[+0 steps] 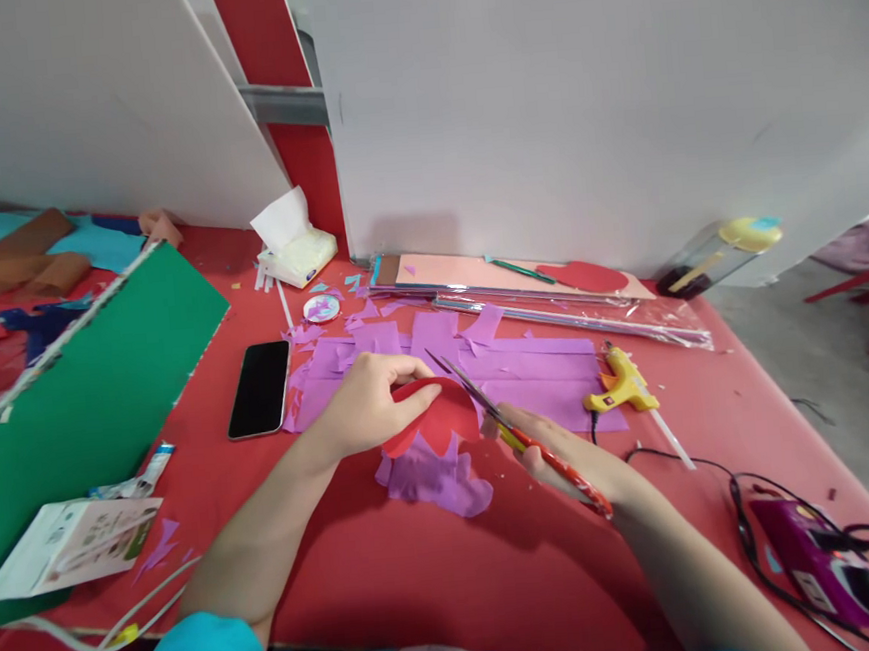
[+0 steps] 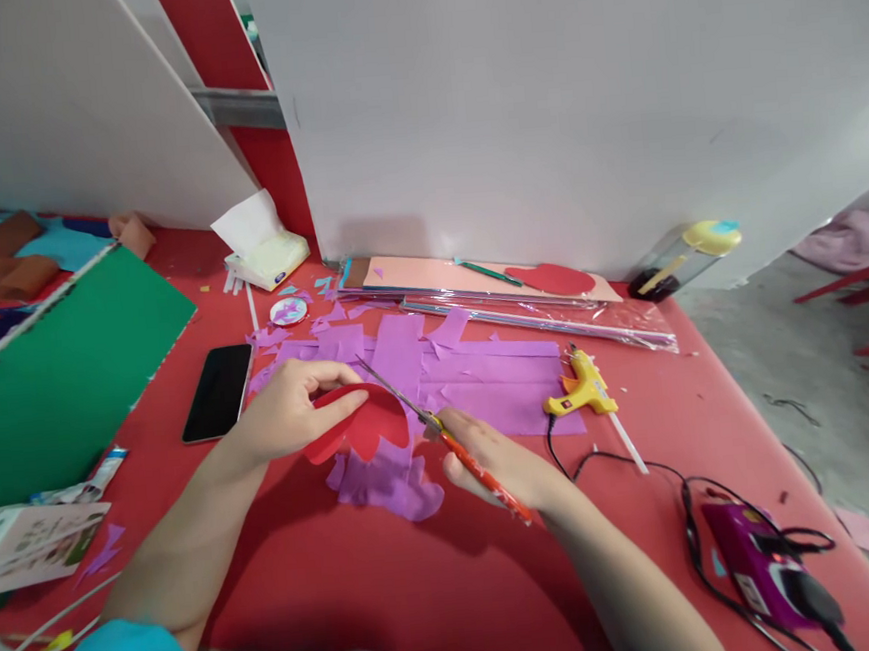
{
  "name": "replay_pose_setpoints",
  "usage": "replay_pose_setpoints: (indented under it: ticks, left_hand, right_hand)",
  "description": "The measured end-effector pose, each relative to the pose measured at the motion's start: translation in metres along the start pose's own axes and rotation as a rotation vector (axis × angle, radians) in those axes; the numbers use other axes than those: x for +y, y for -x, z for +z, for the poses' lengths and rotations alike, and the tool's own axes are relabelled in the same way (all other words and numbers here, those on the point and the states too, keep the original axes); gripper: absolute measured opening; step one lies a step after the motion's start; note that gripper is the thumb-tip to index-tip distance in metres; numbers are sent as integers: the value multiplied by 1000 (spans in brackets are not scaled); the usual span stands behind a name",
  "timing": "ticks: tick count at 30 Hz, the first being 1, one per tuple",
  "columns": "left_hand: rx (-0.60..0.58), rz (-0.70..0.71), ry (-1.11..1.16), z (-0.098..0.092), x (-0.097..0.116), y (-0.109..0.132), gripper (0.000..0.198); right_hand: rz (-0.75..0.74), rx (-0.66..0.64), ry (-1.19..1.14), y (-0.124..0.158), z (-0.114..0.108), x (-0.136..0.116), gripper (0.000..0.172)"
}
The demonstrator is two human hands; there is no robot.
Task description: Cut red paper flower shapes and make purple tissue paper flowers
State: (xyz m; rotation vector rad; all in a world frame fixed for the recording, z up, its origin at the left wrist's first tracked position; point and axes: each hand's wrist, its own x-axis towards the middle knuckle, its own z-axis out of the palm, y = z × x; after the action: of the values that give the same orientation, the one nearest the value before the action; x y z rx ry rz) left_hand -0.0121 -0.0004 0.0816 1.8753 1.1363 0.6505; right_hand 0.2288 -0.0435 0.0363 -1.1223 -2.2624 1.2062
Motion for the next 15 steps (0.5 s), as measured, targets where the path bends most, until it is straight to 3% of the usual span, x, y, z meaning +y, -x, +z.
replay_pose_setpoints:
  ticks: [9, 15]
  left_hand:
    - [17, 11, 22, 3, 2, -2, 19]
    - [76, 12, 20, 5, 4, -1, 17]
  right_hand:
    - [-35, 39, -47, -2, 5, 1, 32]
    - [11, 57, -111, -5, 4, -9, 54]
